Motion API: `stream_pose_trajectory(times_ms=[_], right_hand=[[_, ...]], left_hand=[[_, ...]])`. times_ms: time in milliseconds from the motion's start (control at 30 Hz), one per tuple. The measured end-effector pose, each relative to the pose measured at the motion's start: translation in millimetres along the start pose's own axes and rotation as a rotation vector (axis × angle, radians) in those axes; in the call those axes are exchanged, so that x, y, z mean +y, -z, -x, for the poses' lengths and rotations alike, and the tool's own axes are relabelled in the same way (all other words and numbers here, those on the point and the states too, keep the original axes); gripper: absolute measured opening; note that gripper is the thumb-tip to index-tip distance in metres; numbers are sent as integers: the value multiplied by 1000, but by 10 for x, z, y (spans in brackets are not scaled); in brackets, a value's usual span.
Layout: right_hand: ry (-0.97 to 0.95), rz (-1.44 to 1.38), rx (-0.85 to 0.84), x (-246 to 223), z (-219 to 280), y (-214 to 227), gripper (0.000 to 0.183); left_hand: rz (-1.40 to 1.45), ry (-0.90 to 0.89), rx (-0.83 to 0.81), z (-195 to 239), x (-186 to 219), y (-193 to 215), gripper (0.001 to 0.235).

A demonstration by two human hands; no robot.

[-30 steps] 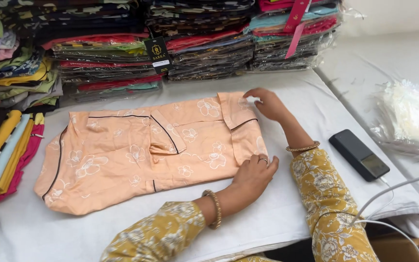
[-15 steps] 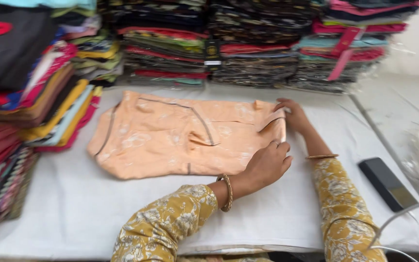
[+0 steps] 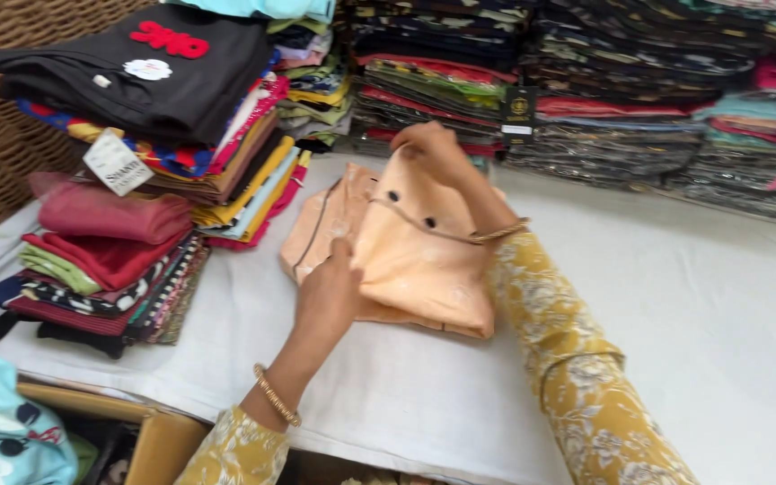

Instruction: The person folds three different garments on a white surface. They first fold a light blue polka-dot top, then a peach floral top, and finally a pink and white striped top, placing each folded item into a wicker basket.

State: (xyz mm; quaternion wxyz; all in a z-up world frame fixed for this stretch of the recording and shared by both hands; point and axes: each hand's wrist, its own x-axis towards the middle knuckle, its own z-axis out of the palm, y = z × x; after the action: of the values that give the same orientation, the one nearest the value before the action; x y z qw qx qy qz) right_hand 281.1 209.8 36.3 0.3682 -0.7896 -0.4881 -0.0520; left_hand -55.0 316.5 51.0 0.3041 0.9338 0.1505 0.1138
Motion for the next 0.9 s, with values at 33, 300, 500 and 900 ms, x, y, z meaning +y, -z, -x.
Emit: stream_pose_trajectory(times_ms=[33,300,500,900], right_hand=[[7,-7,-3,-78,-94,-185,21],[90,111,-21,-288,-284,-989,12],[-216,-231,-173,-39,-365,-1048,23],[-96,-301,119,-1148,738,1719,31]], left_hand=[[-5,7,5,21,-143,1,30],[-213,165,69,146,-543,25,19],[-316,167,74,143,-662,23,25],[190,-297,473,-57,-127,640,16]])
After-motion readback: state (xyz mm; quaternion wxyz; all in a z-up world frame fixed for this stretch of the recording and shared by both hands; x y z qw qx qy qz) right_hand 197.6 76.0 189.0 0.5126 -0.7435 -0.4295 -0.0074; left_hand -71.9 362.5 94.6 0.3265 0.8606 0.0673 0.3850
